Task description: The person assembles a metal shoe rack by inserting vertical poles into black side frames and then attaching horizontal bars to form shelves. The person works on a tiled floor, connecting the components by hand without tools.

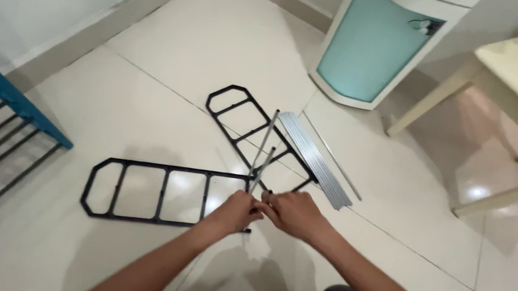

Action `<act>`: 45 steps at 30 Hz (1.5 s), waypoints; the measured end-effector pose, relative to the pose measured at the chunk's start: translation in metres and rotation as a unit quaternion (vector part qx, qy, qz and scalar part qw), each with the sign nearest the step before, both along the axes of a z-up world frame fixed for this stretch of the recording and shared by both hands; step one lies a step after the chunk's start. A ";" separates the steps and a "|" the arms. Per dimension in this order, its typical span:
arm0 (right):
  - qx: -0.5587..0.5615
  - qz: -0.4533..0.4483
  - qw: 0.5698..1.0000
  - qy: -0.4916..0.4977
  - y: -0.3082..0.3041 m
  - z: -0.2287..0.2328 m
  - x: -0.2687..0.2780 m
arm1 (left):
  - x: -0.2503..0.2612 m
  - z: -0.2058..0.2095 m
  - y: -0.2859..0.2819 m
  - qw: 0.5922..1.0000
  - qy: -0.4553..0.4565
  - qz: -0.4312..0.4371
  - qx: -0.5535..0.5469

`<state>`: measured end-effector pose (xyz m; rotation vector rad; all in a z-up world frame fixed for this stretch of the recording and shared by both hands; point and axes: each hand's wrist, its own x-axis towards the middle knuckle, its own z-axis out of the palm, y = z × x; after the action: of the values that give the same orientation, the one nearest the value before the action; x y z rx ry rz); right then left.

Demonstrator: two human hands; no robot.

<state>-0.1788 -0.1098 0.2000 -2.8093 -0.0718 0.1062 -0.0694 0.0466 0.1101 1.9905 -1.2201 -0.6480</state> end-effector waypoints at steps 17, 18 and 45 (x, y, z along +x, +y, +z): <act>0.080 -0.139 0.987 -0.006 0.050 -0.040 -0.013 | -0.058 -0.012 0.017 0.950 0.060 0.294 -0.087; 0.084 -0.138 0.987 -0.003 0.048 -0.039 -0.013 | -0.059 -0.010 0.016 0.949 0.065 0.299 -0.075; 0.404 -0.232 0.876 -0.129 0.056 0.043 -0.020 | -0.047 0.037 0.017 0.976 0.119 0.173 -0.062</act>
<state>-0.1990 -0.0537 0.2426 -1.9138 0.4037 -0.3376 -0.1164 0.0631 0.1466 1.8965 -0.7299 -0.5966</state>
